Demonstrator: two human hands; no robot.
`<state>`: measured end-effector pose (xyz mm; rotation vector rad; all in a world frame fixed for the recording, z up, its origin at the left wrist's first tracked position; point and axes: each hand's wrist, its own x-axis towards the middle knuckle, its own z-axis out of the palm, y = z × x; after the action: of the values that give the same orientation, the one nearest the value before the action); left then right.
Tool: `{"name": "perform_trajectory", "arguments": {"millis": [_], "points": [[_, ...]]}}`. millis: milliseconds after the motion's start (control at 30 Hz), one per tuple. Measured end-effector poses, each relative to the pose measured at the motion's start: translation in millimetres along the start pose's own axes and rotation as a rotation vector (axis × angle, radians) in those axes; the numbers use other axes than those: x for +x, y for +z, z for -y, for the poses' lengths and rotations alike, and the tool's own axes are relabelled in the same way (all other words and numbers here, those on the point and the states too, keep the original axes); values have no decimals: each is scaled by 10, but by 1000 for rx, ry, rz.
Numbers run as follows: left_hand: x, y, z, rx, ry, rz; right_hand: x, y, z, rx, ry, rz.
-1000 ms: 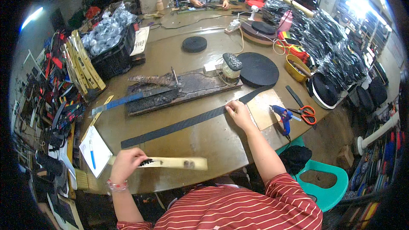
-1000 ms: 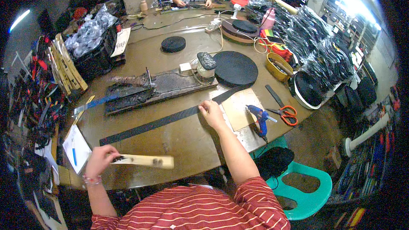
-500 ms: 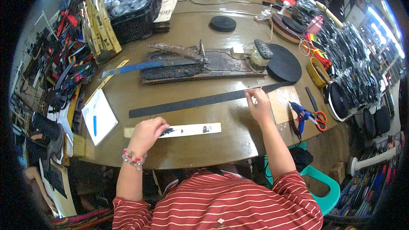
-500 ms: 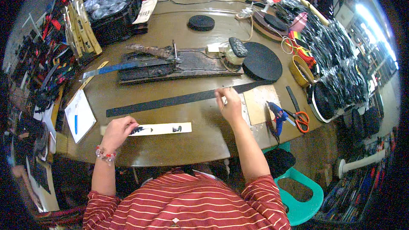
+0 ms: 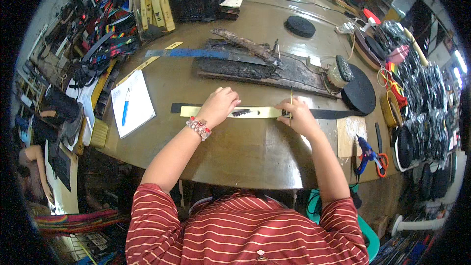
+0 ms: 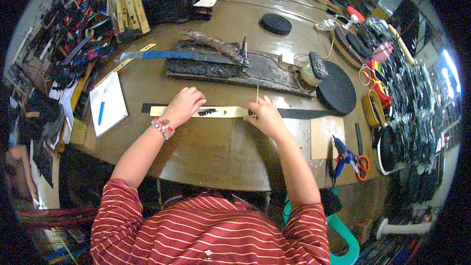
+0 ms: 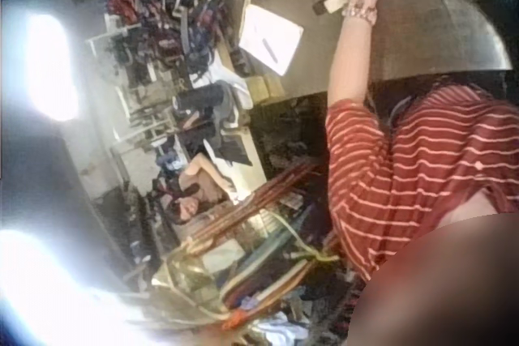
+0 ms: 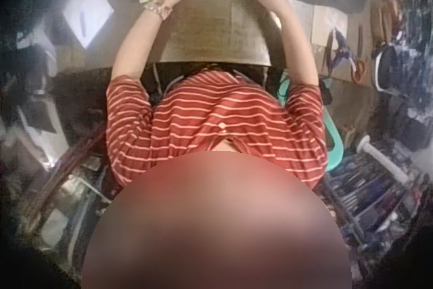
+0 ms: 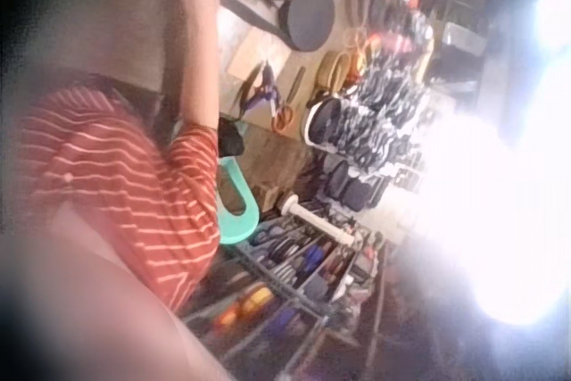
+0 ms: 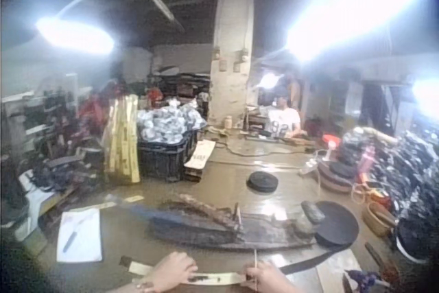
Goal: The person assembles a belt by placing a black strap over a yellow cardboard template, aligning it, and securing it with a wooden stick. They repeat this process for multiple straps, handling each one individually and using the template to guide placement.
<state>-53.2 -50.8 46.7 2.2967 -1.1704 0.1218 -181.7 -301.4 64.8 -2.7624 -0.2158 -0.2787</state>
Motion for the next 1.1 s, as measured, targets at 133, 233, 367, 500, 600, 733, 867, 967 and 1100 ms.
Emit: {"name": "perform_trajectory", "arguments": {"millis": [133,233,367,500,600,733,867,967,1100], "points": [[-255,-49,185,-68,95,-17,-138,105,-100,-12,97,-113],[-480,-226,367,-43,94,53,-230,63,-176,51,299,-109],[-568,-361,548,-22,63,90,-207,64,-215,121,286,-82],[-571,-372,528,18,63,57,-169,148,-156,65,258,-147],[-681,-359,402,155,26,-26,-158,199,-125,57,225,-185],[-956,-344,244,214,-153,-29,-136,217,-116,0,151,-183],[-1118,-328,229,263,-184,-20,-102,235,-101,-61,152,-166],[-1140,-316,245,287,-175,-20,-111,277,-106,-59,159,-162],[-1125,-310,233,298,-178,-9,-151,317,-203,-100,74,-192]]}}
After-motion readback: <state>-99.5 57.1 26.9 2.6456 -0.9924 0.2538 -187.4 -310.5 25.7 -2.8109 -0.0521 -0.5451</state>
